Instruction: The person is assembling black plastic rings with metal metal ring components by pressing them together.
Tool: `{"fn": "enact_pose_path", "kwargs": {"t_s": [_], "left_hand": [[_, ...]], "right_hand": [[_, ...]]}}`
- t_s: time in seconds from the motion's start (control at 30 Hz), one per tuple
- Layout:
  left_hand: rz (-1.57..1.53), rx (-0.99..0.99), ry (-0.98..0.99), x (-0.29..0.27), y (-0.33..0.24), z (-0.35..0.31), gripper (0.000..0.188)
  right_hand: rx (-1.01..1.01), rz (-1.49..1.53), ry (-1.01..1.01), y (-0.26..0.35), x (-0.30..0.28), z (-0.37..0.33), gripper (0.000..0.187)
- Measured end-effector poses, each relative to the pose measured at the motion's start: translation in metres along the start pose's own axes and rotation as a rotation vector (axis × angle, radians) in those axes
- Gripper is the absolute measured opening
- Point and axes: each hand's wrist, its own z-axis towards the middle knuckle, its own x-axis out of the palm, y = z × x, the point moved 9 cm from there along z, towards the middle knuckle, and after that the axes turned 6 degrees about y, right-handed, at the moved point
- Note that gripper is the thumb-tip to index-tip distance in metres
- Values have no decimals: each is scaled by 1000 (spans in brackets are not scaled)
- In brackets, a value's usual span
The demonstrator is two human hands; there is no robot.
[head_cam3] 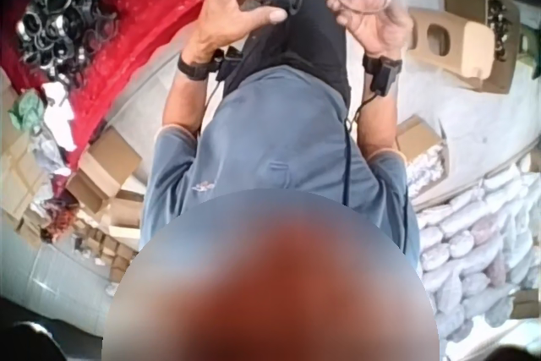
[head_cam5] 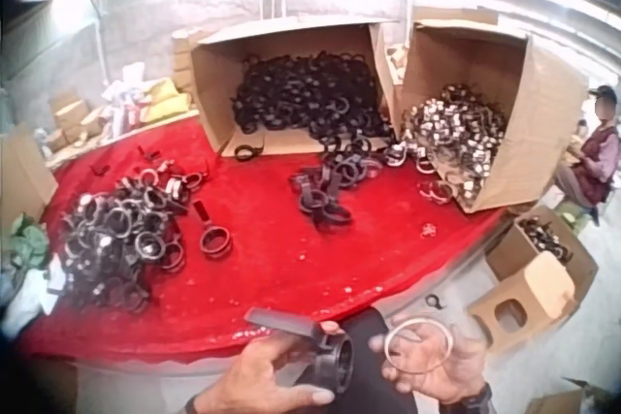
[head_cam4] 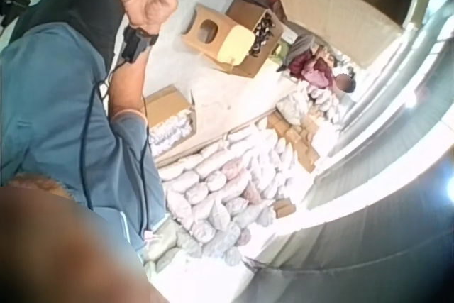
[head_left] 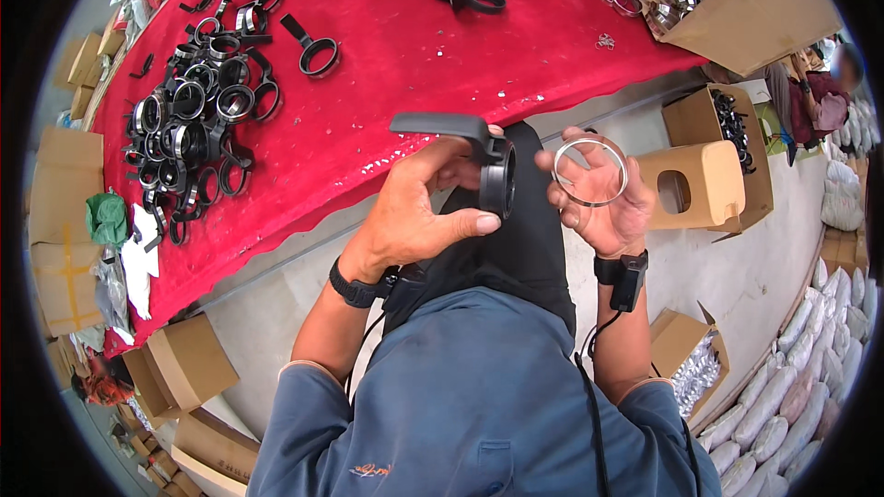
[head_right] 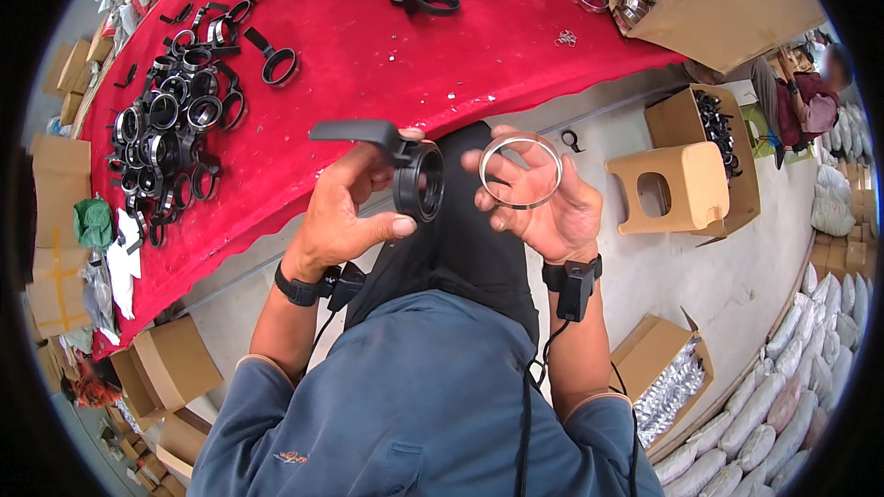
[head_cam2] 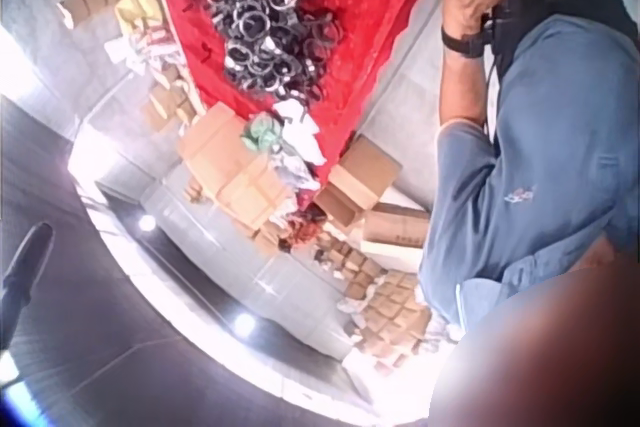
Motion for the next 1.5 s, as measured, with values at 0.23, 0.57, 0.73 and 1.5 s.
{"fn": "enact_pose_path", "kwargs": {"t_s": [0.23,0.57,0.73,1.5], "left_hand": [[50,-17,-26,2,5,2,84],[38,-9,-10,7,9,-4,84],[50,-14,39,8,9,0,91],[-6,-64,158,19,3,4,75]], "right_hand": [[101,-978,-320,2,22,-2,85],[-39,-1291,-344,-7,60,6,75],[-93,-1454,-319,-8,70,11,72],[-242,-1361,-433,0,48,6,41]]}}
